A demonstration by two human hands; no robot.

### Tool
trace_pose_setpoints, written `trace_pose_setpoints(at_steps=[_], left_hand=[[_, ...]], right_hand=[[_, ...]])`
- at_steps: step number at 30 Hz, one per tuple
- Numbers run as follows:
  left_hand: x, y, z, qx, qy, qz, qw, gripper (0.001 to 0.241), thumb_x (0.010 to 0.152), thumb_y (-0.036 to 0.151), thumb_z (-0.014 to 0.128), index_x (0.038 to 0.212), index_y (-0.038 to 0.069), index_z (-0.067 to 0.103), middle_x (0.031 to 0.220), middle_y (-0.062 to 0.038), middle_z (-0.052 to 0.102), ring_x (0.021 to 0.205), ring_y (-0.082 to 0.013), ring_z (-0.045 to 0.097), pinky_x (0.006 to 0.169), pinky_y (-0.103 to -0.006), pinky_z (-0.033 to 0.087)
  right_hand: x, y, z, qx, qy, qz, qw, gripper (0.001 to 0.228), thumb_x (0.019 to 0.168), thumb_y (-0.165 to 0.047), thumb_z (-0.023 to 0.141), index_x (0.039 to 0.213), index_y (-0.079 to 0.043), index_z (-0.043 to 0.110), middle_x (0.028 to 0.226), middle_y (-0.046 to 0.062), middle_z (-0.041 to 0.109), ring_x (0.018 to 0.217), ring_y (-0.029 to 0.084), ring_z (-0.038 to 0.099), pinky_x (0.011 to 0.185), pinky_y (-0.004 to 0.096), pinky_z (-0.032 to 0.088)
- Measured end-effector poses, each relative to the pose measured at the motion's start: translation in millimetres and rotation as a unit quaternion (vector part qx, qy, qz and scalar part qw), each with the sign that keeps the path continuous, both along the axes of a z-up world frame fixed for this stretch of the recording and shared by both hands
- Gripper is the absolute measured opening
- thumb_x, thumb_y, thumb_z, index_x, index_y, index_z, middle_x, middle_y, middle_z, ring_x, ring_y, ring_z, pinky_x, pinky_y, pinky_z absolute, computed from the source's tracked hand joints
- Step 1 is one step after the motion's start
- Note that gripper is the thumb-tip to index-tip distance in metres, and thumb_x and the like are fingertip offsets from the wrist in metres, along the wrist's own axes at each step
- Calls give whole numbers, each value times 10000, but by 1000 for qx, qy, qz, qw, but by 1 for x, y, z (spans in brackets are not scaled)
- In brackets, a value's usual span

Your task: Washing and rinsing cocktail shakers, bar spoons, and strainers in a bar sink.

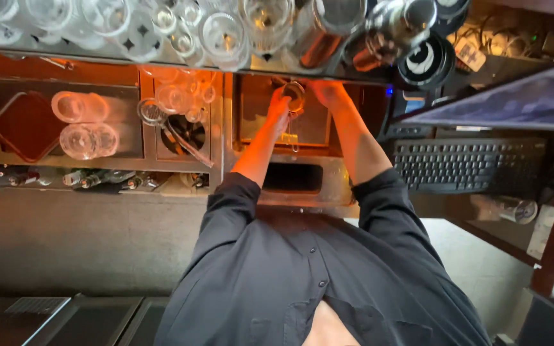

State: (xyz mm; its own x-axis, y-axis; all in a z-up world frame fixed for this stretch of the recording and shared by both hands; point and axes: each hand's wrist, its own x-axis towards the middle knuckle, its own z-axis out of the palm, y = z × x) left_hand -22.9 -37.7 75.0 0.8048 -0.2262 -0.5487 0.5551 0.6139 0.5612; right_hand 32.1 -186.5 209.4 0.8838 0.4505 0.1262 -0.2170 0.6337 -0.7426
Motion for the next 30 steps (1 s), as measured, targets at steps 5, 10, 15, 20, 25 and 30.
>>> trace_pose_setpoints(at_steps=[5,10,15,20,25,30], left_hand=[[37,-26,-52,-20,16,27,999,299,1013,161,468,1294,136,564,1105,-126,679,892,-275,705,678,-443,608],[69,-30,-23,58,6,29,998,259,1026,210,521,1218,69,622,1044,-135,716,854,-250,730,650,-378,581],[71,-35,-59,264,-168,21,950,394,934,183,666,1301,39,637,1247,-175,724,1115,-349,689,916,-450,573],[68,-13,12,514,-147,-168,828,520,967,398,594,1395,106,551,1355,-220,627,1260,-426,581,1017,-478,483],[56,-17,-11,494,-156,-129,846,592,984,432,501,1473,98,501,1414,-233,588,1310,-438,534,1037,-475,468],[61,-25,-62,56,-132,21,989,574,1085,427,418,1521,58,466,1529,-77,516,1422,-301,444,1170,-387,358]], right_hand=[[8,30,62,-105,4,-158,982,485,909,-368,719,1321,-142,603,1298,28,613,1197,225,580,1081,431,472],[35,-7,-36,-235,10,-346,908,392,1003,-339,680,1324,-131,590,1273,33,607,1152,225,576,1046,423,489],[-17,-15,-131,-364,311,-145,866,316,1063,-355,609,1289,-138,570,1105,46,589,975,192,587,848,406,513],[1,-4,-159,-333,337,-150,868,304,1011,-360,566,1221,-143,603,1081,72,660,929,242,647,786,478,565],[9,6,-164,-619,-25,-277,735,405,969,-311,686,1283,-65,614,1295,153,673,1207,338,638,1016,471,507],[3,17,-108,-583,-286,-87,755,578,960,-130,657,1499,40,538,1523,250,521,1413,424,445,1153,475,347]])
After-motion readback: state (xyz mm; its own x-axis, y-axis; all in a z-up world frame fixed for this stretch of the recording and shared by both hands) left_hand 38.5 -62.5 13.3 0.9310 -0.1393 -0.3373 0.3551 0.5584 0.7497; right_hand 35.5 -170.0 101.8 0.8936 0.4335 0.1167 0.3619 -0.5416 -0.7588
